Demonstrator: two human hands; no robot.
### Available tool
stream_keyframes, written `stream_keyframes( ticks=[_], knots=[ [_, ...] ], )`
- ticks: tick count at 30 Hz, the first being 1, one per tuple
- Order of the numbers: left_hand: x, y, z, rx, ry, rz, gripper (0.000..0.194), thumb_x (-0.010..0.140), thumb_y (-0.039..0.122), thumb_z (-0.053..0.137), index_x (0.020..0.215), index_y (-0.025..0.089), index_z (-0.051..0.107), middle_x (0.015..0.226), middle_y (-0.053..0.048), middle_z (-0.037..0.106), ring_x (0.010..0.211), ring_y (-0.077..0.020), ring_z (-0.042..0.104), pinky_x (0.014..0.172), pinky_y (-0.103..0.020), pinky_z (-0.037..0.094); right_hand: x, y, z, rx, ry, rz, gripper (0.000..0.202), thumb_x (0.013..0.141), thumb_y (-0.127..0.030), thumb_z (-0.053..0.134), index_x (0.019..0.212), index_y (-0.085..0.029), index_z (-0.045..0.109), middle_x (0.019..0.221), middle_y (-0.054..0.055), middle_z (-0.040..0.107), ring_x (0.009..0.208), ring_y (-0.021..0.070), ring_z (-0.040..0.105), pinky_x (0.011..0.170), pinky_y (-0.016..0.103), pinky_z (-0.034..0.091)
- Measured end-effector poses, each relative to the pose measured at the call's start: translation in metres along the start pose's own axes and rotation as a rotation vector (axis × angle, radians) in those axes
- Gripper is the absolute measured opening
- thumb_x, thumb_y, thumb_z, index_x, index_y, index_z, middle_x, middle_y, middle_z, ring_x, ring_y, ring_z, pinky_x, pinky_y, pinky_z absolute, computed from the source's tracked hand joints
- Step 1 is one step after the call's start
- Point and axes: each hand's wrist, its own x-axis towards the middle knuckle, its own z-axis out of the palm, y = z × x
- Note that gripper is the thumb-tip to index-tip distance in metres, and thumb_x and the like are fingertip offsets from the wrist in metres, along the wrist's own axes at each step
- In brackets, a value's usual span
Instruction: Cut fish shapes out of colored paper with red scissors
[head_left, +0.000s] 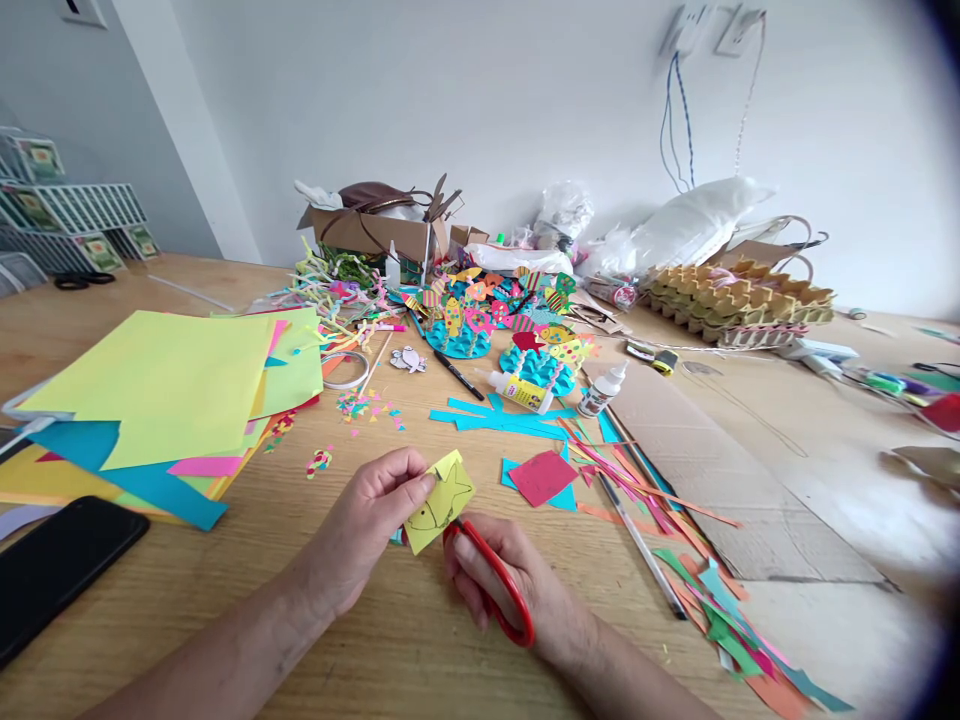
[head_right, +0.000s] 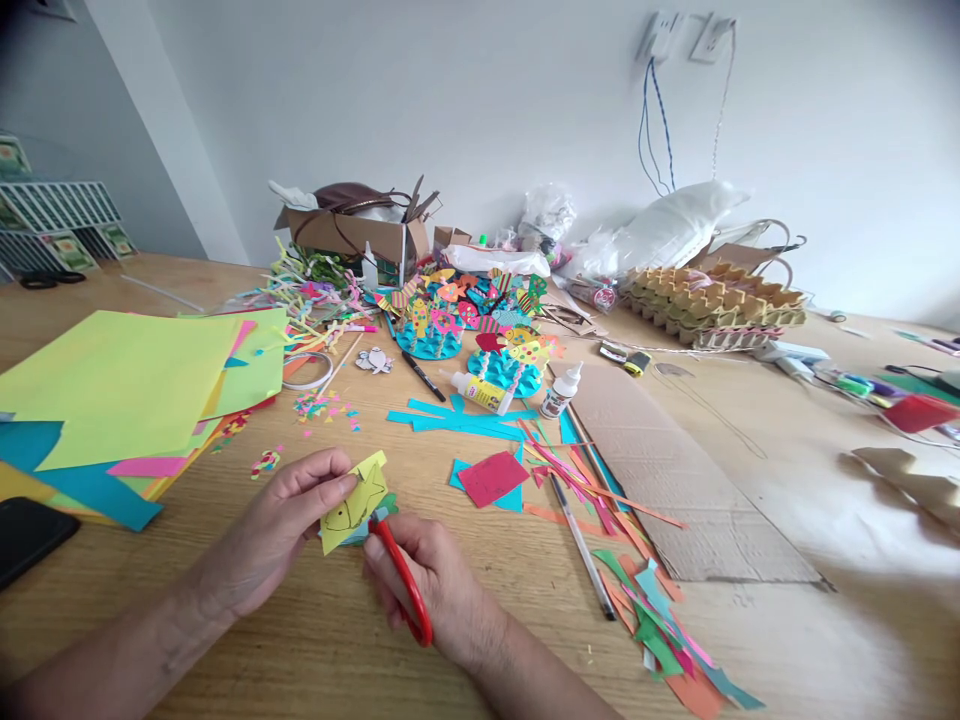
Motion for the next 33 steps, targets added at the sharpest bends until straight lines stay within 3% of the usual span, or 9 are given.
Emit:
stream_keyframes(
  ticks=[25, 33],
  knots=[
    [-0.0057, -0.0016, 0.0038, 0.023, -0.008, 0.037, 0.022, 0.083, 0.030, 0.050, 0.064, 0.019, 0.048, 0.057, 0.006, 0.043, 0.054, -0.0088, 0.035, 0.048, -0.017, 0.031, -0.0031, 0.0054, 0.0019, -0.013, 0.019, -0.092, 0.046, 0.088, -0.056, 0.039, 0.062, -0.018, 0.043, 0.043, -0.006, 0.040, 0.039, 0.0069, 0.033, 0.041, 0.019, 0.027],
    [-0.0047, -0.0026, 0.0062, -0.001, 0.012, 0.042, 0.022, 0.082, 0.030, 0.051, 0.063, 0.019, 0.046, 0.058, 0.006, 0.044, 0.055, -0.0091, 0.037, 0.048, -0.017, 0.033, -0.0029, 0.0019, 0.0035, -0.049, 0.041, -0.059, 0.048, 0.086, -0.060, 0.040, 0.062, -0.018, 0.042, 0.045, -0.006, 0.040, 0.038, 0.0062, 0.033, 0.037, 0.018, 0.026]
  ],
)
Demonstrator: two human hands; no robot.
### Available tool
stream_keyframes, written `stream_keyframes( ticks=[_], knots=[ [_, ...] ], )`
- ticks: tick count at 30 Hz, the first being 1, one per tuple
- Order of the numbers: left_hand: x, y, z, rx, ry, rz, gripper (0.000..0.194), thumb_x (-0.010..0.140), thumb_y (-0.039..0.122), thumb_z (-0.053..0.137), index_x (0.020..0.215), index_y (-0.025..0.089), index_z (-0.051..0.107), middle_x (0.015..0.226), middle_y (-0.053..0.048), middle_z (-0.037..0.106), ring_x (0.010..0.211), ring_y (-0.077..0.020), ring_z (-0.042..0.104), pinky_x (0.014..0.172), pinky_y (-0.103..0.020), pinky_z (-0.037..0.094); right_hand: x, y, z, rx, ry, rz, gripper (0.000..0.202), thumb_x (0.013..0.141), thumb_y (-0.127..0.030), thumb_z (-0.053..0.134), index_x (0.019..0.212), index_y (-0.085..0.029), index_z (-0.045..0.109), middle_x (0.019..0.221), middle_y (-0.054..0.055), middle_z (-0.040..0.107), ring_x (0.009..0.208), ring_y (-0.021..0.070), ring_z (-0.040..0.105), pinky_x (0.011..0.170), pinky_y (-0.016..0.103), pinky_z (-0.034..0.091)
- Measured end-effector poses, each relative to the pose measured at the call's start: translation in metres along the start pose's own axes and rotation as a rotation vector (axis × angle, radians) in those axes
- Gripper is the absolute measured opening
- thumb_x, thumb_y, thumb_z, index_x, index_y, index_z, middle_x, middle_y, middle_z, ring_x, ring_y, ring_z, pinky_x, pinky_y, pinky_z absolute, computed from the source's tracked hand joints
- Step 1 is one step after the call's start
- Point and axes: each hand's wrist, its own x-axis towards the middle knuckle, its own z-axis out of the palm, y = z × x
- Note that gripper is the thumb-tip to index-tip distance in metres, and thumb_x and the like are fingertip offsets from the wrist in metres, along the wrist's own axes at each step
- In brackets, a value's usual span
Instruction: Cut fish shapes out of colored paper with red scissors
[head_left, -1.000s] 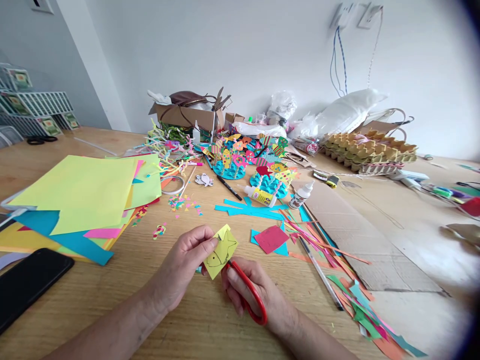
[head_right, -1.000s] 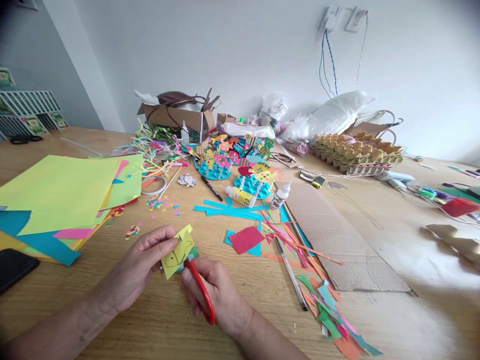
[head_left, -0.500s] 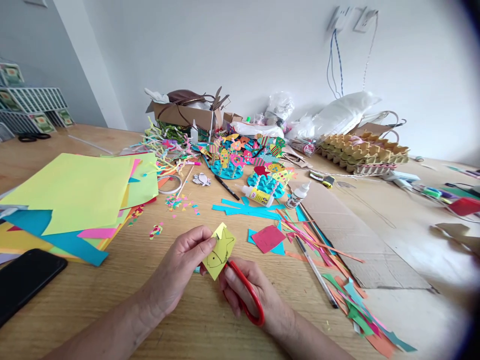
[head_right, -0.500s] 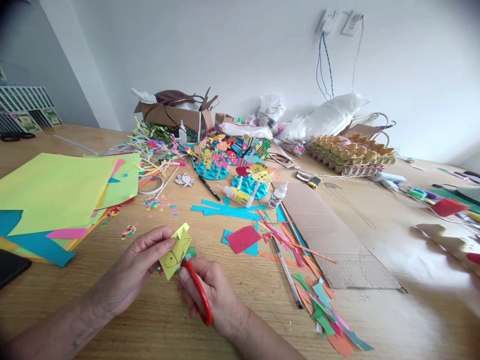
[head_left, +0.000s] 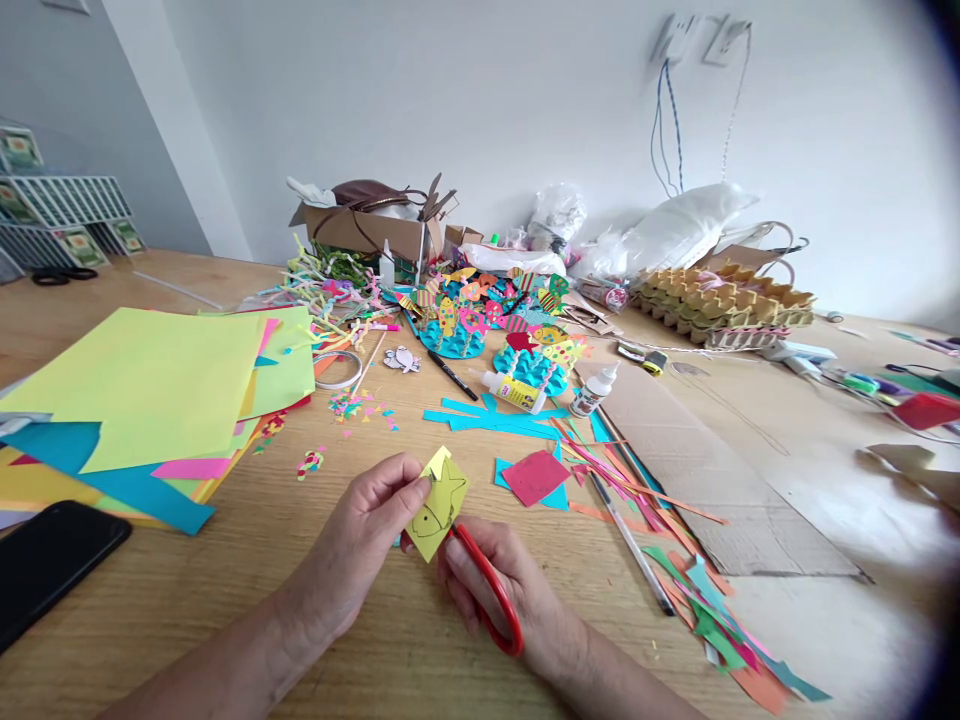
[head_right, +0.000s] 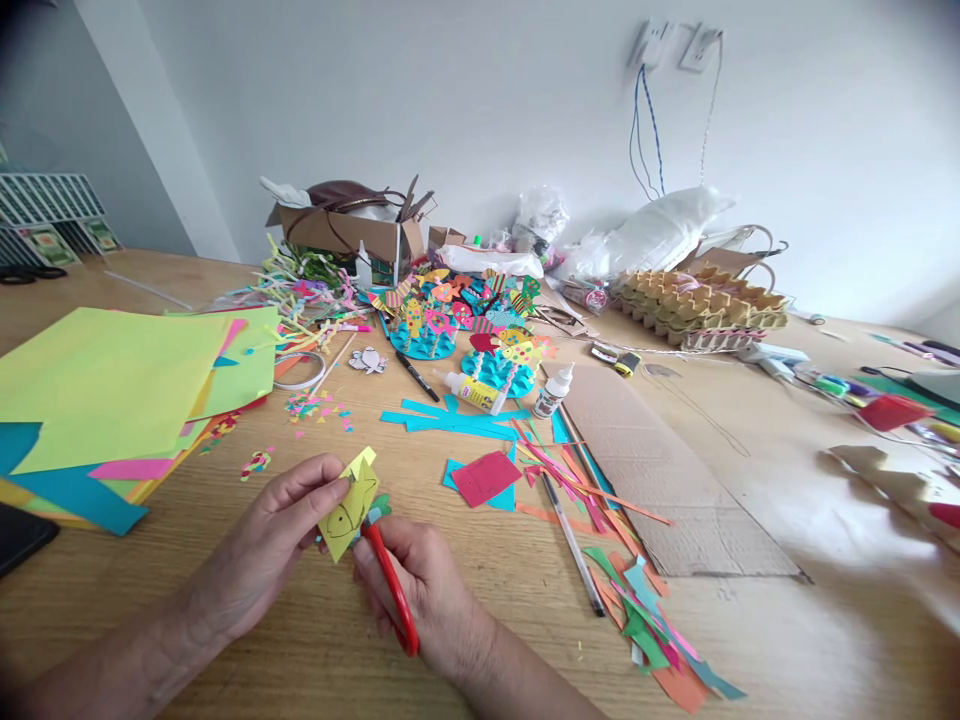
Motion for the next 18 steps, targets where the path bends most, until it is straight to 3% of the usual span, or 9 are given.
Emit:
stream_keyframes(
  ticks=[13, 18],
  knots=[
    [-0.0015, -0.0017, 0.0022, -0.028, 0.006, 0.004, 0.023, 0.082, 0.031, 0.052, 0.063, 0.019, 0.046, 0.058, 0.006, 0.044, 0.055, -0.0090, 0.036, 0.049, -0.017, 0.033, -0.0007, 0.0016, 0.0021, -0.003, 0.015, -0.019, 0.047, 0.088, -0.058, 0.038, 0.069, -0.017, 0.050, 0.045, -0.006, 0.040, 0.037, 0.0067, 0.035, 0.038, 0.018, 0.028],
    [-0.0025, -0.0011, 0.0017, -0.042, -0.010, 0.010, 0.023, 0.082, 0.031, 0.052, 0.063, 0.019, 0.046, 0.057, 0.006, 0.043, 0.055, -0.0089, 0.035, 0.049, -0.017, 0.033, 0.0000, 0.0004, 0.0033, 0.015, 0.026, -0.007, 0.048, 0.085, -0.061, 0.039, 0.066, -0.018, 0.045, 0.044, -0.005, 0.041, 0.037, 0.0065, 0.035, 0.036, 0.017, 0.027]
  ],
)
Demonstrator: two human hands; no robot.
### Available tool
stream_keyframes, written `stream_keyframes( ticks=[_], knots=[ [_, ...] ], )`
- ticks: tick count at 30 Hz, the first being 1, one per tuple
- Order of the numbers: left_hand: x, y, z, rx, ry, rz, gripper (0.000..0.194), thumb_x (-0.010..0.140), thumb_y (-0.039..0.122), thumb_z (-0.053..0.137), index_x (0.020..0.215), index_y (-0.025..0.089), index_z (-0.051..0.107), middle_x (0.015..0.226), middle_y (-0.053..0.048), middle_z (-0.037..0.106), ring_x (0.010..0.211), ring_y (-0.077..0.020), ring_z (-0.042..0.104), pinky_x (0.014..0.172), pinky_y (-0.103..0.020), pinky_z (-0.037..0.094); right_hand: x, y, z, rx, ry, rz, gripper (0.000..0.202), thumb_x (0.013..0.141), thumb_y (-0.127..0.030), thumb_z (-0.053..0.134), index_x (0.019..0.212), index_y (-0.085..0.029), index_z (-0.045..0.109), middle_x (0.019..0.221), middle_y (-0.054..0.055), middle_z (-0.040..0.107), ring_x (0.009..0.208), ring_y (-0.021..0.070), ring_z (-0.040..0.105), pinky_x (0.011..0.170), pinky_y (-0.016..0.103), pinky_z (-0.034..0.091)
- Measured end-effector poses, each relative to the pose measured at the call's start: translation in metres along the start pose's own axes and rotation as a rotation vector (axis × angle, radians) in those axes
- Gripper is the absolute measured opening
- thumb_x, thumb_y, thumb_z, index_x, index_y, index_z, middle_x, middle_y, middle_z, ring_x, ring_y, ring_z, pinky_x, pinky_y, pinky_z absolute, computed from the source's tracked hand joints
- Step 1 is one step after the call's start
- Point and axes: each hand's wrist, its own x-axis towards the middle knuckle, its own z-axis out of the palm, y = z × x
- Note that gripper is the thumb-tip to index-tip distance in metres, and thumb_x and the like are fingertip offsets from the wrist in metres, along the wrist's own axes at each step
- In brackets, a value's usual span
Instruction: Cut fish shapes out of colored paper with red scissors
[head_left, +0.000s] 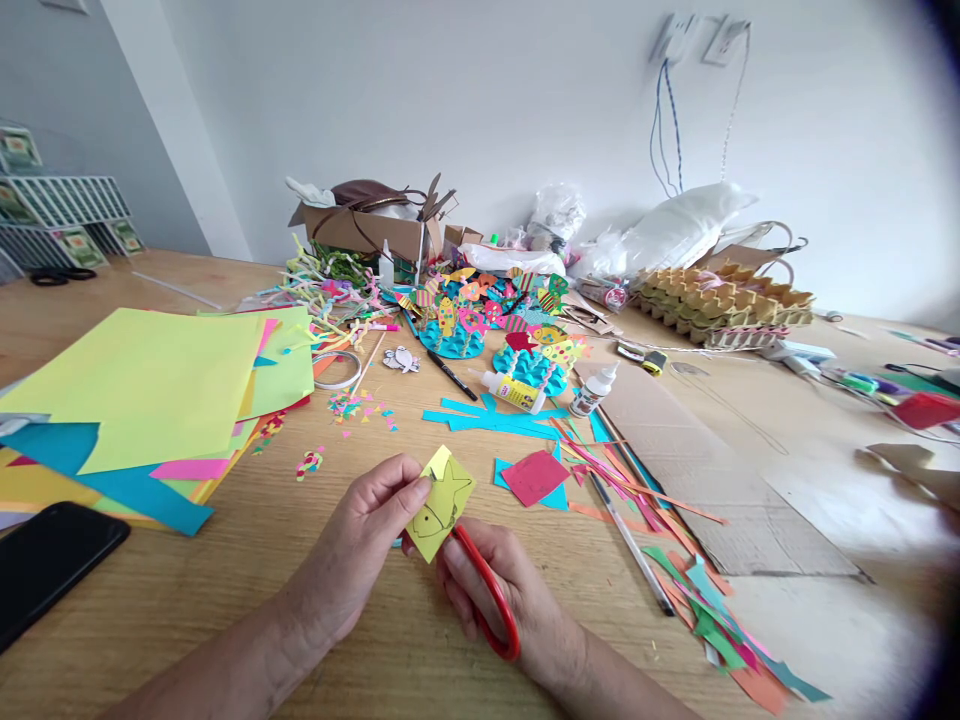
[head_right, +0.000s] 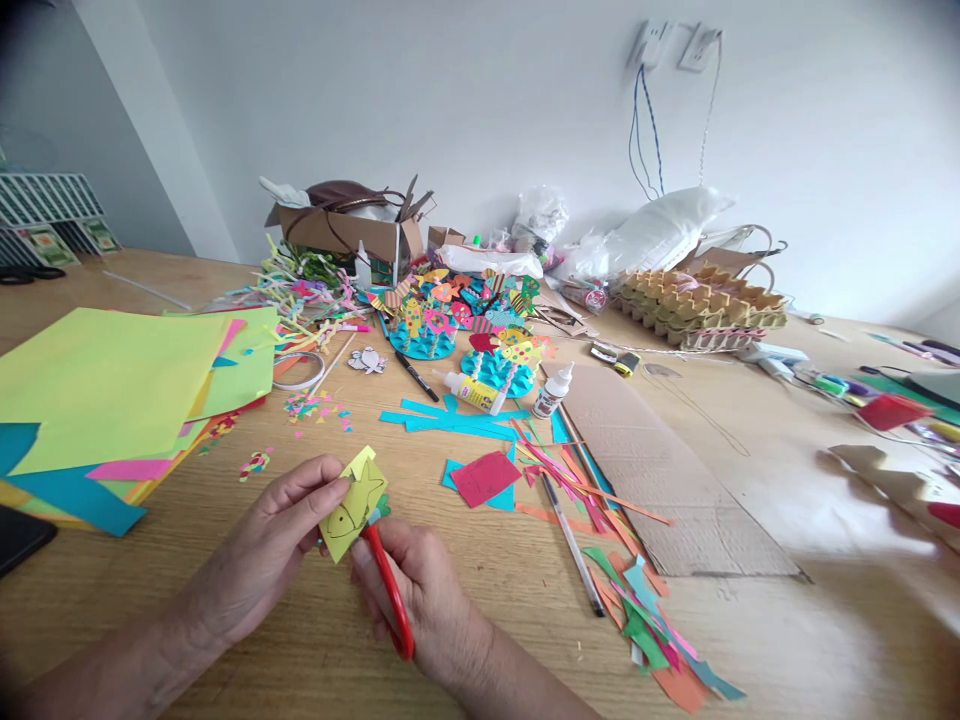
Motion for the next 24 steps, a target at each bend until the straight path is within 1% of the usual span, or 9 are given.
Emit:
stream_keyframes(
  ticks=[6, 11, 14, 20, 24],
  knots=[
    [0.0013, 0.0007, 0.0002, -0.010, 0.000, 0.002, 0.024, 0.082, 0.030, 0.052, 0.062, 0.019, 0.044, 0.056, 0.007, 0.041, 0.054, -0.0088, 0.035, 0.048, -0.016, 0.032, 0.0006, 0.0018, 0.0013, 0.028, 0.009, -0.002, 0.048, 0.084, -0.062, 0.040, 0.065, -0.018, 0.042, 0.044, -0.006, 0.039, 0.034, 0.0054, 0.033, 0.035, 0.017, 0.026],
    [0.0019, 0.0007, -0.0010, 0.010, -0.014, 0.007, 0.024, 0.083, 0.029, 0.051, 0.062, 0.019, 0.045, 0.057, 0.007, 0.040, 0.055, -0.0091, 0.034, 0.050, -0.017, 0.033, -0.0004, -0.0012, 0.0031, 0.007, 0.021, 0.007, 0.050, 0.083, -0.064, 0.039, 0.063, -0.018, 0.041, 0.043, -0.006, 0.039, 0.034, 0.0053, 0.033, 0.035, 0.017, 0.026],
    [0.0015, 0.0008, -0.0012, 0.016, -0.028, 0.000, 0.024, 0.083, 0.030, 0.051, 0.063, 0.019, 0.045, 0.057, 0.007, 0.041, 0.055, -0.0093, 0.034, 0.050, -0.017, 0.032, -0.0007, -0.0031, 0.0029, -0.003, 0.019, 0.023, 0.049, 0.083, -0.063, 0.039, 0.065, -0.018, 0.042, 0.044, -0.006, 0.040, 0.035, 0.0055, 0.034, 0.036, 0.017, 0.027],
    [0.0014, 0.0010, -0.0018, 0.035, -0.067, -0.032, 0.023, 0.083, 0.032, 0.051, 0.064, 0.019, 0.047, 0.059, 0.006, 0.041, 0.055, -0.0100, 0.035, 0.050, -0.018, 0.031, -0.0016, -0.0028, 0.0000, -0.014, 0.017, 0.006, 0.048, 0.085, -0.061, 0.038, 0.066, -0.018, 0.043, 0.045, -0.006, 0.041, 0.038, 0.0062, 0.036, 0.040, 0.018, 0.030],
    [0.0024, 0.0017, -0.0033, 0.047, -0.080, -0.046, 0.024, 0.082, 0.033, 0.052, 0.063, 0.019, 0.048, 0.058, 0.006, 0.041, 0.054, -0.0099, 0.035, 0.049, -0.019, 0.031, -0.0007, -0.0025, 0.0007, -0.019, 0.014, 0.008, 0.048, 0.086, -0.060, 0.038, 0.066, -0.017, 0.045, 0.046, -0.006, 0.041, 0.037, 0.0060, 0.036, 0.038, 0.018, 0.029]
  ],
)
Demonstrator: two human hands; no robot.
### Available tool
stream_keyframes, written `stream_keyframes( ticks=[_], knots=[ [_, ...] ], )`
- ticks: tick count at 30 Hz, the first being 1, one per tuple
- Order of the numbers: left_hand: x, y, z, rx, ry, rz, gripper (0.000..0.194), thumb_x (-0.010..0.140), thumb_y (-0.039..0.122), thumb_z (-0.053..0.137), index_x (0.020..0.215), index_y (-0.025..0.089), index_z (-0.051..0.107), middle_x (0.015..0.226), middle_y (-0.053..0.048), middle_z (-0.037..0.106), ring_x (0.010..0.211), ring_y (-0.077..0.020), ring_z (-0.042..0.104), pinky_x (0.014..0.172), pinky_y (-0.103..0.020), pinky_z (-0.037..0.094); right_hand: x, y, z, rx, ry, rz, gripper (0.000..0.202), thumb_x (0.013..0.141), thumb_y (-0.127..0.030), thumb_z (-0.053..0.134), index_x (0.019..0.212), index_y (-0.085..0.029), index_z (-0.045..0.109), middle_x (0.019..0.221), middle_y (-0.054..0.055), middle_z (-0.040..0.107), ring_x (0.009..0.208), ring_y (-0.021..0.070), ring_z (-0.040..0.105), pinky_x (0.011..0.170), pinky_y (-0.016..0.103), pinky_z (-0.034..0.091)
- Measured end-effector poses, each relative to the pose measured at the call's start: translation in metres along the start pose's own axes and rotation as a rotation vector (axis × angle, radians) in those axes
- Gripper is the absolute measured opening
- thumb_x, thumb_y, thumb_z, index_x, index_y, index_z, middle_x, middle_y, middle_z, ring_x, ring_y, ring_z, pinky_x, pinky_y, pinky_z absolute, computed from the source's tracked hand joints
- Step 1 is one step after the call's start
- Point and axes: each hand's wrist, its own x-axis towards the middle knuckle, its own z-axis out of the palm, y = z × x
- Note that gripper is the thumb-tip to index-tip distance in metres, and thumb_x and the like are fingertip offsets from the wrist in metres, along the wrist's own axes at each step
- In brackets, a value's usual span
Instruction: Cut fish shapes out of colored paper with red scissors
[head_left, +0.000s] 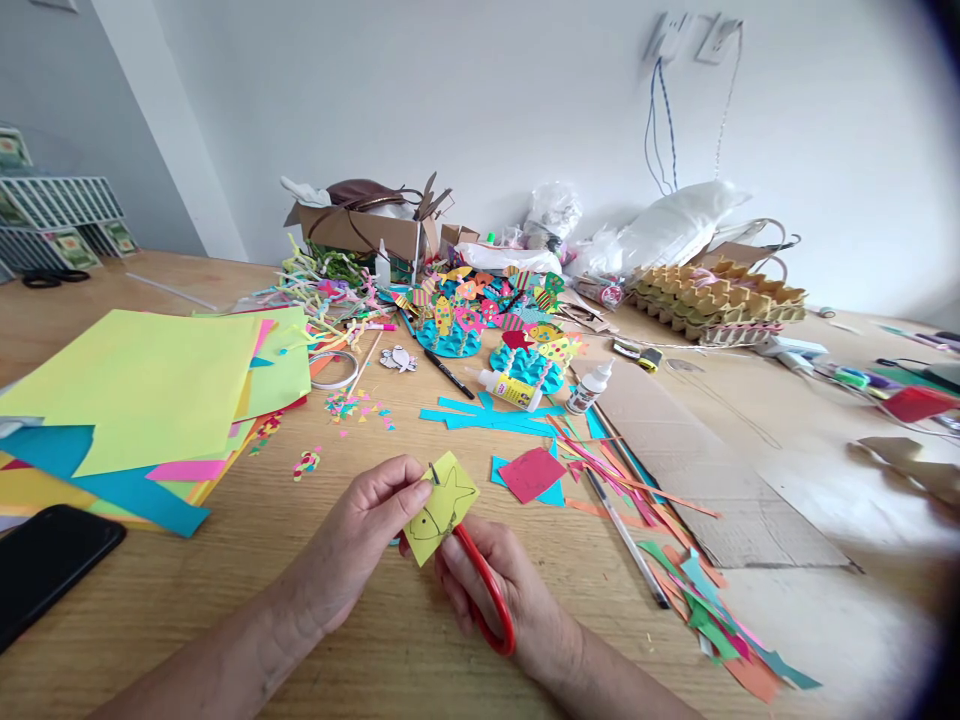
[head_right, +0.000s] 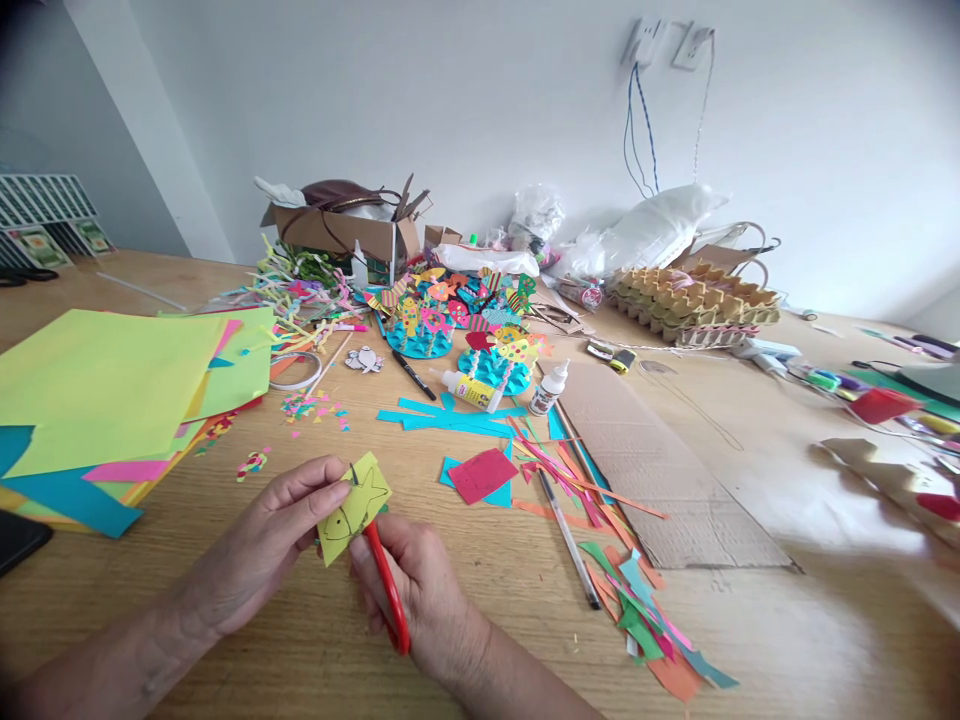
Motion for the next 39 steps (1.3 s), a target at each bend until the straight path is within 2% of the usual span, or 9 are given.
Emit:
stream_keyframes(
  ticks=[6, 12, 17, 21, 23, 27, 29, 33, 39],
  knots=[
    [0.001, 0.001, -0.001, -0.028, -0.040, -0.026, 0.020, 0.083, 0.032, 0.052, 0.067, 0.018, 0.052, 0.060, 0.005, 0.044, 0.056, -0.0099, 0.038, 0.051, -0.019, 0.033, -0.006, -0.002, 0.007, 0.077, 0.053, 0.081, 0.051, 0.081, -0.066, 0.040, 0.065, -0.018, 0.044, 0.043, -0.006, 0.040, 0.034, 0.0058, 0.036, 0.034, 0.016, 0.029],
    [-0.004, -0.003, 0.006, -0.033, -0.178, -0.125, 0.020, 0.082, 0.033, 0.053, 0.069, 0.017, 0.053, 0.061, 0.005, 0.045, 0.056, -0.0096, 0.039, 0.051, -0.019, 0.034, -0.029, 0.003, 0.016, 0.221, 0.094, 0.150, 0.050, 0.080, -0.066, 0.041, 0.070, -0.017, 0.048, 0.040, -0.008, 0.041, 0.030, 0.0046, 0.032, 0.032, 0.016, 0.024],
    [-0.004, -0.007, 0.011, 0.046, -0.205, -0.176, 0.025, 0.078, 0.036, 0.057, 0.063, 0.017, 0.051, 0.057, 0.005, 0.046, 0.054, -0.0098, 0.040, 0.051, -0.020, 0.035, -0.051, 0.012, 0.018, 0.341, 0.231, 0.251, 0.052, 0.079, -0.068, 0.041, 0.068, -0.017, 0.047, 0.036, -0.008, 0.040, 0.030, 0.0053, 0.031, 0.035, 0.018, 0.024],
    [0.003, -0.003, 0.001, 0.132, -0.176, -0.169, 0.024, 0.073, 0.037, 0.062, 0.060, 0.018, 0.054, 0.053, 0.005, 0.047, 0.050, -0.0098, 0.041, 0.047, -0.019, 0.032, -0.066, 0.008, -0.002, 0.289, 0.340, 0.252, 0.047, 0.084, -0.062, 0.040, 0.072, -0.017, 0.050, 0.041, -0.007, 0.042, 0.036, 0.0069, 0.035, 0.038, 0.019, 0.025],
    [0.006, 0.002, -0.006, 0.198, -0.104, -0.124, 0.020, 0.069, 0.034, 0.067, 0.060, 0.018, 0.057, 0.054, 0.005, 0.049, 0.050, -0.0097, 0.042, 0.047, -0.019, 0.031, -0.069, 0.000, -0.018, 0.178, 0.364, 0.206, 0.044, 0.084, -0.058, 0.042, 0.069, -0.018, 0.049, 0.043, -0.006, 0.041, 0.038, 0.0074, 0.035, 0.039, 0.020, 0.025],
    [0.010, 0.011, -0.019, 0.261, 0.024, -0.025, 0.015, 0.067, 0.034, 0.069, 0.065, 0.020, 0.064, 0.059, 0.004, 0.055, 0.053, -0.0113, 0.046, 0.049, -0.020, 0.034, -0.058, -0.027, -0.043, -0.025, 0.400, 0.173, 0.029, 0.074, -0.042, 0.062, 0.067, -0.019, 0.046, 0.052, -0.005, 0.045, 0.047, 0.0094, 0.041, 0.043, 0.021, 0.031],
    [0.011, 0.012, -0.021, 0.293, 0.033, 0.009, 0.013, 0.067, 0.033, 0.068, 0.068, 0.021, 0.067, 0.061, 0.003, 0.058, 0.056, -0.0122, 0.049, 0.051, -0.020, 0.036, -0.047, -0.039, -0.047, -0.075, 0.378, 0.158, 0.021, 0.071, -0.032, 0.064, 0.069, -0.019, 0.048, 0.058, -0.005, 0.047, 0.050, 0.0096, 0.044, 0.044, 0.021, 0.032],
    [0.010, 0.008, -0.019, 0.345, -0.047, 0.030, 0.010, 0.069, 0.029, 0.067, 0.075, 0.022, 0.067, 0.066, 0.002, 0.061, 0.061, -0.0141, 0.052, 0.055, -0.021, 0.038, -0.020, -0.054, -0.042, -0.171, 0.279, 0.117, 0.009, 0.070, -0.019, 0.061, 0.069, -0.017, 0.052, 0.059, -0.005, 0.050, 0.052, 0.0085, 0.043, 0.046, 0.020, 0.034],
    [0.008, 0.003, -0.016, 0.328, -0.167, -0.005, 0.018, 0.068, 0.022, 0.065, 0.084, 0.024, 0.056, 0.057, 0.008, 0.044, 0.051, -0.0098, 0.042, 0.048, -0.019, 0.033, 0.004, -0.059, -0.035, -0.176, 0.068, 0.151, 0.010, 0.067, -0.014, 0.062, 0.072, -0.016, 0.054, 0.061, -0.006, 0.050, 0.051, 0.0079, 0.044, 0.045, 0.019, 0.034]
  ],
)
